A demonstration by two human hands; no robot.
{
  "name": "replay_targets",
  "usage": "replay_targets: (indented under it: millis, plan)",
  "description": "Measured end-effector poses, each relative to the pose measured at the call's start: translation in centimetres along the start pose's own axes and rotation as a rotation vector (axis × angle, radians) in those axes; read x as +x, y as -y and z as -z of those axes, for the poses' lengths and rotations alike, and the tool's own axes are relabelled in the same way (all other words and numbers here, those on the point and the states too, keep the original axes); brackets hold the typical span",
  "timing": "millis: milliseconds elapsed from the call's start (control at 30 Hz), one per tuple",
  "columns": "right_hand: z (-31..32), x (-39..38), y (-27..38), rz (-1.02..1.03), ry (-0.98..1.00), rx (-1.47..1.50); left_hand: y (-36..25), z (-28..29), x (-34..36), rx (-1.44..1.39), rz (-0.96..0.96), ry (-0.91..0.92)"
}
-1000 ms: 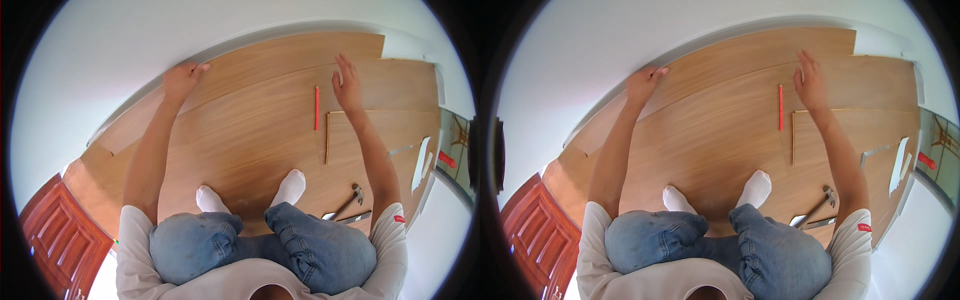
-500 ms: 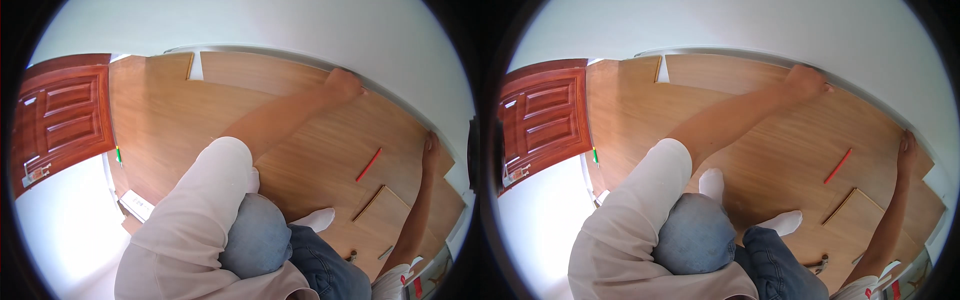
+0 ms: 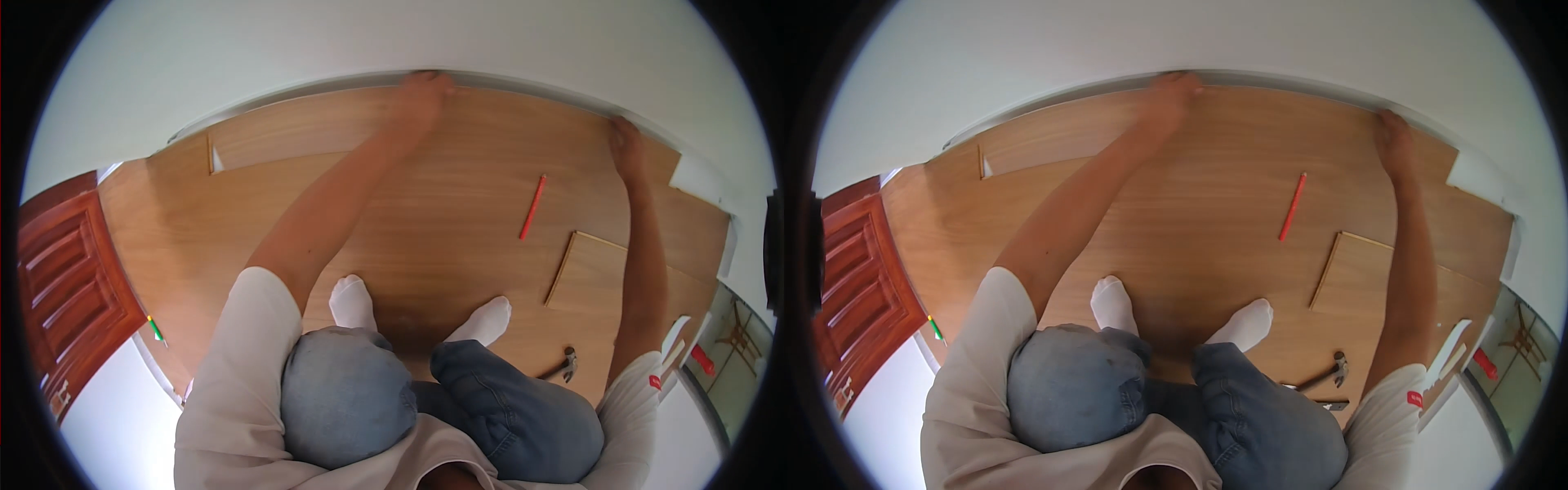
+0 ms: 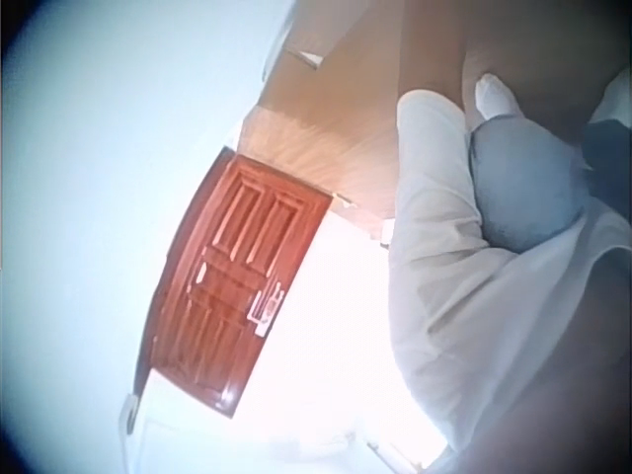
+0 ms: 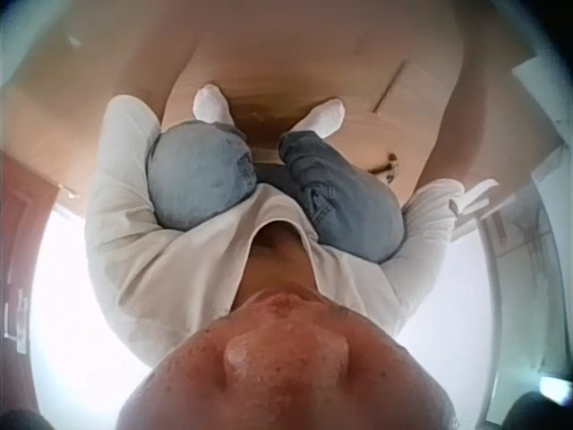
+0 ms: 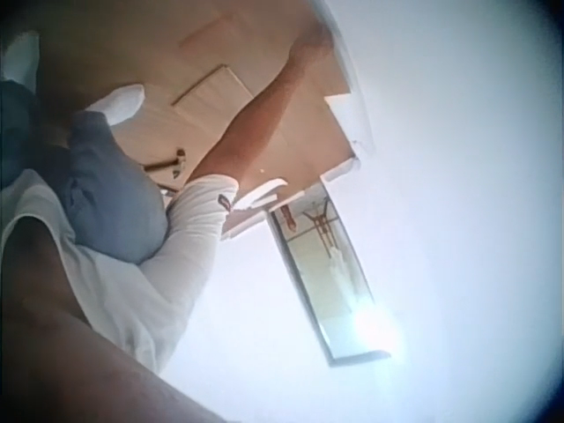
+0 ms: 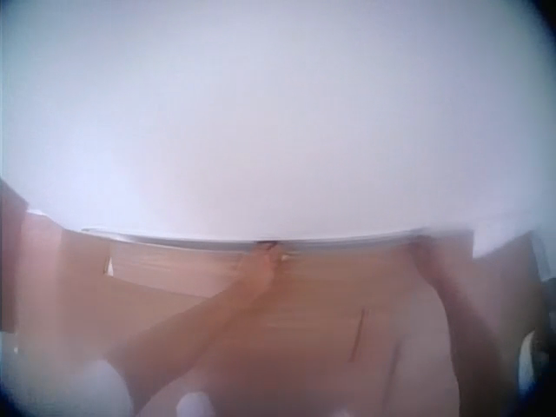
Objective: Measure, cut, and install laminate flooring planks along a wall.
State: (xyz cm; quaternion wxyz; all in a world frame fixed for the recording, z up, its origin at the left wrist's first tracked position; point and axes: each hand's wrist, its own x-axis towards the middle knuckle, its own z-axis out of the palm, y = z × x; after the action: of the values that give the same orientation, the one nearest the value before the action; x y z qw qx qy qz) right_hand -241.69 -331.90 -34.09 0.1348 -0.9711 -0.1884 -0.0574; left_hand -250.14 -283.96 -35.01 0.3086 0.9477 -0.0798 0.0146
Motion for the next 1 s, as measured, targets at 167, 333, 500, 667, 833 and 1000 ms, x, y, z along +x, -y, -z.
replay_targets:
  millis: [167,333,500,667,833,1000]
  plan:
    - [-2.4,1.5,5.0,0.145,0.041,-0.096,2.3,2.1,-3.0,0.398,0.040,-0.087]
    - [-1.4,0.3,1.7,0.103,0.075,-0.079,-0.4,2.5,-3.9,0.308,-0.108,-0.120]
    - [-3.2,1.0,4.1,0.075,0.119,-0.080,3.4,2.0,-5.2,0.314,-0.088,-0.188]
    - [-2.7,1.3,4.5,0.063,0.188,-0.158,11.5,5.6,-8.4,0.259,-0.004,-0.289]
    - [-2.2,1.2,5.9,0.065,0.163,-0.287,18.8,13.1,-13.8,0.382,0.173,-0.548]
    - [-3.4,1.3,6.5,0.097,0.115,-0.274,20.3,15.5,-14.6,0.430,0.241,-0.294]
